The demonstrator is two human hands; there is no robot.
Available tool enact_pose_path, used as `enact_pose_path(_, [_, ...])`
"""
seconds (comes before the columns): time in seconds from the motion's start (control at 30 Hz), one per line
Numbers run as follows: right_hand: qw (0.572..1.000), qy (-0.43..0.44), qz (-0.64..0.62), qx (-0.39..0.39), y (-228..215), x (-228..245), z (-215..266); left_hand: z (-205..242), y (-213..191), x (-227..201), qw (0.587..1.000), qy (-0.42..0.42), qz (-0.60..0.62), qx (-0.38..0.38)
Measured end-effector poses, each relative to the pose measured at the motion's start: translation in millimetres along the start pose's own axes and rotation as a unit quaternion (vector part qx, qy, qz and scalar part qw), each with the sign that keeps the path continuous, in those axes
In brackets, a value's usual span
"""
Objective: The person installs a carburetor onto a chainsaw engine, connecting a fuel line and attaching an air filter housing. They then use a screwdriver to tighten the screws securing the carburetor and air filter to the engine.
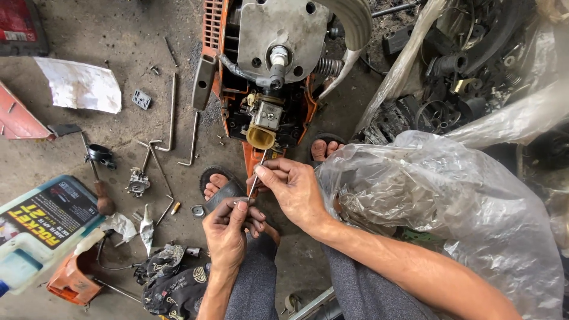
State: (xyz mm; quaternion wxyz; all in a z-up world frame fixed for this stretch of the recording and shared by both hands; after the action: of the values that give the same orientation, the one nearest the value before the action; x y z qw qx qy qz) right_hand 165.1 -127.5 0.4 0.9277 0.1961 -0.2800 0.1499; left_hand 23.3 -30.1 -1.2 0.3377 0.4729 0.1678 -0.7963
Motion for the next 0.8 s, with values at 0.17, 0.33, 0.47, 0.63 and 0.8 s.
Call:
enact_pose_path(0.17, [1.000,0.021,-0.019,0.011,0,-4,-3,-1,-5,10,0.999,-0.017,0.040,-0.015])
enact_pose_path(0.33, [1.000,0.023,-0.011,0.007,1,0,-2,-1,-7,13,0.997,-0.025,0.073,-0.004])
enact_pose_path(0.47, [0.998,-0.017,0.057,-0.008,2,12,3,-4,-14,24,0.988,-0.085,0.125,-0.021])
enact_pose_path(0.63, [1.000,0.015,0.009,0.004,3,2,-3,-3,-12,22,0.988,-0.088,0.121,-0.026])
enact_pose_path(0.8, [1.000,0.027,0.002,0.012,3,1,-4,-1,-12,24,0.987,-0.085,0.131,-0.027])
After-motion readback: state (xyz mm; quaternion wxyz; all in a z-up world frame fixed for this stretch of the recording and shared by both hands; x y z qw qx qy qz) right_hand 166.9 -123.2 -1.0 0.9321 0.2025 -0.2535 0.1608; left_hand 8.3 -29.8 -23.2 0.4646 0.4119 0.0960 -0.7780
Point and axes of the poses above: each hand's wrist, its own z-axis away from the middle knuckle, its own y-axis out of the palm, x = y × z, the point moved 2 cm from there along -z, towards the middle knuckle, and after that the axes turned 9 degrees about y, right-handed, at the moved point
